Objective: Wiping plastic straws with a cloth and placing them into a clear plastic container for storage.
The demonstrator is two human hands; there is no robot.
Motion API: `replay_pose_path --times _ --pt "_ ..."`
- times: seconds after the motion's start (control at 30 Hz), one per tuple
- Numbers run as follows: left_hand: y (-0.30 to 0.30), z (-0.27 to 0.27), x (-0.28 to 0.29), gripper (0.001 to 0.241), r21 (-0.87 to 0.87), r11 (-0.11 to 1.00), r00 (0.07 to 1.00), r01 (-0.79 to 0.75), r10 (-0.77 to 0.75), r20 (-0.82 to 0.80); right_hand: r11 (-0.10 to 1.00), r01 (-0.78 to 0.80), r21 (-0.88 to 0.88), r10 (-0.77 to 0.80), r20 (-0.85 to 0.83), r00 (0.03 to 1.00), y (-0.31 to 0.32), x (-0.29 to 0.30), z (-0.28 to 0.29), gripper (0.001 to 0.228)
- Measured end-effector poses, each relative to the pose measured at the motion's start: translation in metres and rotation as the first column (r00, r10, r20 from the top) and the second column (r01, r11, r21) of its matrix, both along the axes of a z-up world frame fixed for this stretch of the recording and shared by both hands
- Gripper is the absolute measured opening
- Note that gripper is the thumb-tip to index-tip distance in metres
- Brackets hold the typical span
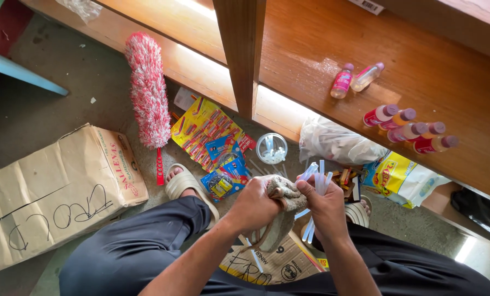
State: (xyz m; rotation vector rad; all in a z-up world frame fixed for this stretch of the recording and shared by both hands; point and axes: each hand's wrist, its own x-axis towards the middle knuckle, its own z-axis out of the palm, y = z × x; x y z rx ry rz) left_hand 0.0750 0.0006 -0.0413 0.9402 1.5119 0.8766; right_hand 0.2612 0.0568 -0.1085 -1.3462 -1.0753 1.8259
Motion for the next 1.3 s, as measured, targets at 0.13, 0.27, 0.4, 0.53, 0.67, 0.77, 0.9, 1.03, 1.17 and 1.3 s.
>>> replay_pose_path --times 0.13,0.27,0.4,0.53,0.67,0.77,0.9,1.03,1.17,1.3 --pt "-0.003 -0.017 -0.003 0.021 0.043 0.999 0.982 -0.013 0.004 0.188 0.969 0.038 -0.244 -0.082 -0.175 0.981 0.001 0.003 -0.002 0.023" --pt "0.001 -0.002 -0.005 0.02 0.031 0.999 0.969 -0.017 0.009 0.249 0.978 0.078 -0.193 -0.104 -0.13 0.986 -0.001 0.0 -0.005 0.021" --pt "0.004 0.016 -0.006 0.024 -0.079 0.997 0.993 -0.014 0.004 -0.121 0.985 -0.007 0.17 -0.02 0.157 0.987 0.003 -0.003 0.017 0.016" --pt "0.001 0.006 -0.01 0.036 0.411 0.912 0.986 -0.012 0.08 -0.149 0.979 -0.029 0.203 0.002 0.131 0.991 0.008 0.0 0.029 0.014" --pt "0.003 0.019 -0.012 0.035 0.289 0.957 1.0 0.006 -0.002 -0.015 0.973 0.035 0.228 -0.049 0.057 0.997 0.011 0.014 0.007 0.015" --pt "0.005 0.03 -0.019 0.026 0.212 0.977 1.0 -0.012 0.006 0.029 0.972 0.18 0.154 -0.167 -0.092 0.982 0.018 0.022 0.0 0.017" --pt "0.005 0.033 -0.043 0.025 0.117 0.987 0.993 -0.107 0.112 -0.042 0.937 0.348 -0.018 -0.335 -0.317 0.887 0.037 0.052 -0.016 0.018" --pt "0.005 0.029 -0.059 0.028 0.217 0.91 0.909 -0.354 0.281 0.308 0.961 0.219 0.168 -0.195 -0.149 0.969 0.028 0.035 0.017 0.017" --pt "0.002 0.048 -0.049 0.032 0.299 0.938 0.984 -0.178 0.167 0.063 0.987 0.006 0.159 0.002 -0.048 0.999 0.003 0.009 0.026 0.023" --pt "0.001 0.051 -0.042 0.03 0.26 0.963 0.997 0.065 -0.072 0.02 0.976 -0.164 0.141 0.155 0.067 0.986 0.001 0.012 0.017 0.026"
